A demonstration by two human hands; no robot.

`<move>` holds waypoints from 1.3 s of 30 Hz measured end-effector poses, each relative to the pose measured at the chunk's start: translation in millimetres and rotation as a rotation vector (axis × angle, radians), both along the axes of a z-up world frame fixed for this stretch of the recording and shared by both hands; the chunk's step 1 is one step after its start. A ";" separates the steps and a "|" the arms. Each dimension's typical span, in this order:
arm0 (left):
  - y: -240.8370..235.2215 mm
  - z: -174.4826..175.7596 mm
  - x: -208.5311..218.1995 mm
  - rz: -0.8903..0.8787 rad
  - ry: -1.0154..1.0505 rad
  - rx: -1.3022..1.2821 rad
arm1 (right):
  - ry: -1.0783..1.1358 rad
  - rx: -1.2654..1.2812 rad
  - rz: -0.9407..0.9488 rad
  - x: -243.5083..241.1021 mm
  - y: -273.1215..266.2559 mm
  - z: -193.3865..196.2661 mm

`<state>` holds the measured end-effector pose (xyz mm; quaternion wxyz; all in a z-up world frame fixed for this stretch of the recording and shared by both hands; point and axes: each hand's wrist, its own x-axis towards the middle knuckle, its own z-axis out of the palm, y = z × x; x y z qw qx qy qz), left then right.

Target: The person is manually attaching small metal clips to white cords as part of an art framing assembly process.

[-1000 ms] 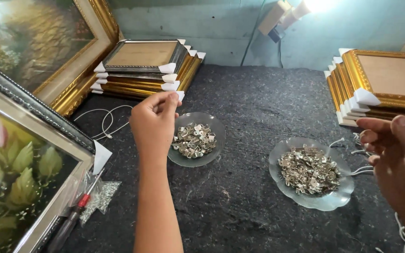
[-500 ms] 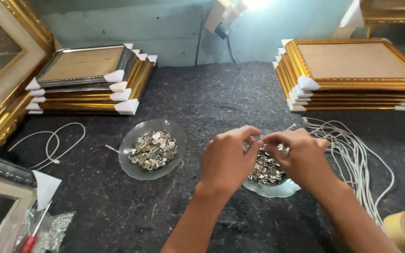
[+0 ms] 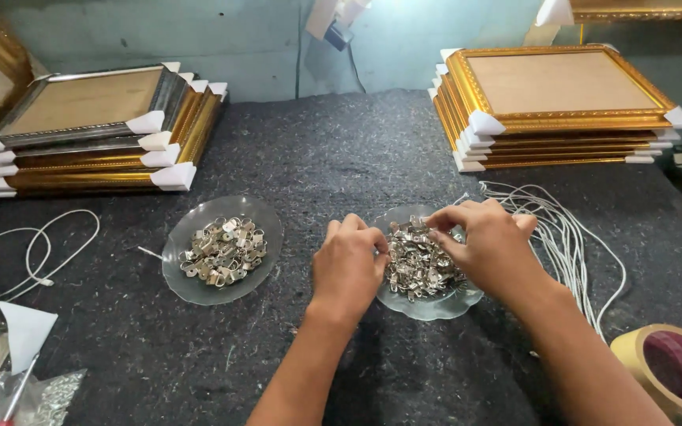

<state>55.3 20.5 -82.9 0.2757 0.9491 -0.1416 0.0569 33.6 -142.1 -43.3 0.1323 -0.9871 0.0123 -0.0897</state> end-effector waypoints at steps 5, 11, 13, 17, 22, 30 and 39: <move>3.7 11.3 -3.6 -0.022 0.017 -0.146 | -0.010 0.096 0.042 -6.3 7.7 10.7; 2.0 39.6 -12.5 -0.113 0.132 -0.549 | 0.082 0.520 0.129 -9.5 11.0 28.4; 2.5 49.1 -16.1 -0.132 0.153 -0.639 | 0.083 0.588 0.151 -13.7 11.4 35.8; 9.9 75.3 -27.5 -0.218 0.315 -0.858 | 0.133 0.828 0.070 -21.6 14.5 49.2; 19.8 87.3 -31.8 -0.210 0.338 -0.943 | 0.099 0.951 0.035 -28.1 21.8 60.3; 84.2 107.5 -24.7 0.170 0.079 -0.810 | 0.049 0.915 -0.091 -25.4 19.5 58.6; 167.7 96.2 -33.2 0.692 -0.418 -0.536 | -0.021 0.895 -0.031 -15.1 6.5 37.8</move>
